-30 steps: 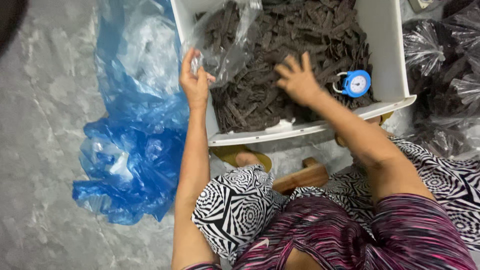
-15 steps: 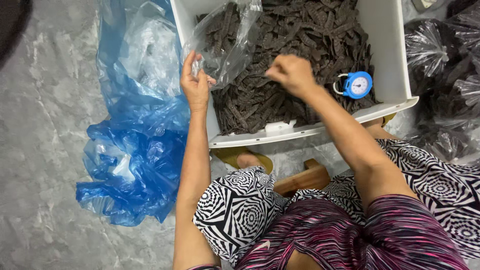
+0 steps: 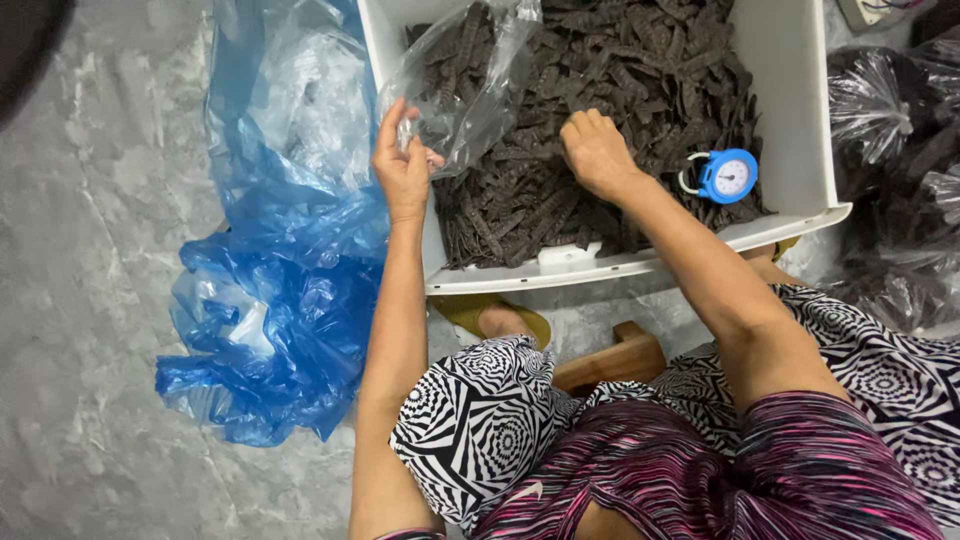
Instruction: The person sits on the floor in front of a large white bin filled with dark dried food strips. They open a clear plastic bag, place strips into it one at a time by hand, hang the bag on a blue spring scale to check the weight, then continue adding strips and tie the filled bag closed.
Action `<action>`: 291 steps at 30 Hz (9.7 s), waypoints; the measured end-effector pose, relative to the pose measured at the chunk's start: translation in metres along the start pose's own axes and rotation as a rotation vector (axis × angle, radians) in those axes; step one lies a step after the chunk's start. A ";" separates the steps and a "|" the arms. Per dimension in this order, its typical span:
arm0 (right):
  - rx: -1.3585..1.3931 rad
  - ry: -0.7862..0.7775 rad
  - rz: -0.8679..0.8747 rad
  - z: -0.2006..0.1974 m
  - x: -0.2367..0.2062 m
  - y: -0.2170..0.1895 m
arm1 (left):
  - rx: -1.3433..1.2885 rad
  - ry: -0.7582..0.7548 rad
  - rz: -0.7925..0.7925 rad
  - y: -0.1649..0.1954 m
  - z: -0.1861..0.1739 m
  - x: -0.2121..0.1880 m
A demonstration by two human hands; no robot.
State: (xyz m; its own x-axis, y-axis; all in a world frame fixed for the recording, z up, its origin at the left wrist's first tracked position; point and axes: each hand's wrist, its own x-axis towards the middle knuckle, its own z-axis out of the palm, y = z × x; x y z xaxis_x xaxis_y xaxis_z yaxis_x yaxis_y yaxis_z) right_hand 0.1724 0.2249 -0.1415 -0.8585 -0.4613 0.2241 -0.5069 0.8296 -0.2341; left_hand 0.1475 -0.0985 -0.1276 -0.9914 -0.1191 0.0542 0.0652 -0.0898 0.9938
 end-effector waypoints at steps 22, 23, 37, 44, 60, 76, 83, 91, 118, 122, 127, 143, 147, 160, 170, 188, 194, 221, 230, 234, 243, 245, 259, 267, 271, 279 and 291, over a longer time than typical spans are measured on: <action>0.043 -0.126 0.012 0.034 0.007 -0.071 | 0.009 -0.014 0.012 0.001 0.004 -0.001; 0.049 -0.170 0.069 0.029 0.008 -0.064 | 0.012 -0.012 0.015 0.001 0.005 -0.001; -0.056 -0.156 0.108 0.044 0.026 -0.060 | -0.017 -0.016 0.014 -0.001 0.002 -0.002; 0.160 -0.084 0.405 -0.010 -0.005 -0.023 | -0.030 -0.014 -0.006 0.000 0.003 -0.002; -0.009 -0.136 0.566 0.016 0.019 -0.002 | -0.064 0.013 0.010 -0.003 0.005 0.002; 1.895 -0.311 1.054 -0.010 0.142 -0.057 | 0.021 0.007 0.021 0.008 0.008 0.000; 1.903 -0.136 1.009 -0.015 0.171 -0.065 | 0.014 0.003 0.022 0.012 0.010 0.001; 1.745 -0.025 0.765 -0.012 0.089 -0.016 | 0.008 -0.021 0.030 0.005 0.003 0.001; 0.002 -0.331 0.131 0.042 0.000 -0.042 | 0.049 -0.022 0.052 -0.004 -0.001 0.001; 0.470 -0.102 0.283 0.005 -0.014 -0.018 | 0.006 -0.033 0.048 -0.007 -0.001 0.001; 0.491 -0.364 0.592 -0.024 0.015 -0.020 | 0.009 -0.036 0.049 -0.006 -0.001 0.002; 0.122 -0.099 0.315 0.025 0.010 -0.049 | 0.041 -0.026 0.020 0.000 -0.001 0.000; 0.696 0.063 0.426 -0.021 0.004 -0.007 | 0.060 -0.015 0.002 -0.005 -0.003 -0.001; -0.116 -0.394 -0.070 0.039 0.003 -0.015 | 0.083 -0.025 0.017 0.007 -0.002 -0.002; 0.039 -0.298 0.016 0.009 0.022 -0.001 | 0.067 -0.030 0.015 0.003 -0.003 -0.002; 0.348 -0.068 0.139 0.022 -0.011 -0.021 | 0.004 -0.026 0.042 -0.004 -0.001 -0.001; 1.152 -0.151 0.574 -0.008 -0.014 -0.028 | 0.027 -0.025 0.043 -0.011 -0.001 0.000; 1.147 -0.301 0.550 -0.009 0.054 -0.016 | 0.015 -0.007 0.042 -0.005 0.002 -0.002; -0.339 -0.273 -0.068 0.011 -0.046 -0.040 | 0.007 -0.019 0.034 -0.002 -0.002 0.002; -0.296 -0.215 -0.086 0.008 -0.046 -0.017 | 0.017 -0.027 0.044 -0.001 -0.004 0.002; -0.152 -0.264 -0.383 0.031 -0.040 -0.054 | 0.053 -0.027 0.058 -0.003 -0.005 0.002; -0.234 -0.141 -0.454 0.042 -0.038 -0.075 | 0.040 -0.021 0.042 -0.002 -0.004 0.002; -0.130 -0.214 0.112 0.006 0.003 0.039 | 0.017 -0.025 0.027 -0.003 -0.005 0.002; 0.760 -0.088 0.385 -0.036 -0.016 0.018 | 0.073 -0.031 0.022 0.000 -0.005 0.001; 0.452 -0.167 0.467 -0.019 0.003 0.001 | 0.045 -0.033 0.015 0.002 -0.006 0.001; -0.343 -0.214 0.206 0.042 0.022 -0.022 | 0.083 -0.032 0.007 0.005 -0.006 0.000; 0.932 0.033 0.462 -0.021 -0.020 0.041 | 0.028 -0.041 0.031 0.002 -0.002 -0.003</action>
State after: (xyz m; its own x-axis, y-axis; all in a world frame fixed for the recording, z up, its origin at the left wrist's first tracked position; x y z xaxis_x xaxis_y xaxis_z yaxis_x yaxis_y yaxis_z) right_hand 0.1706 0.2752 -0.1356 -0.9889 -0.1398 -0.0506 -0.0006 0.3444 -0.9388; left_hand 0.1512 -0.1002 -0.1262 -0.9928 -0.0811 0.0879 0.0929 -0.0594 0.9939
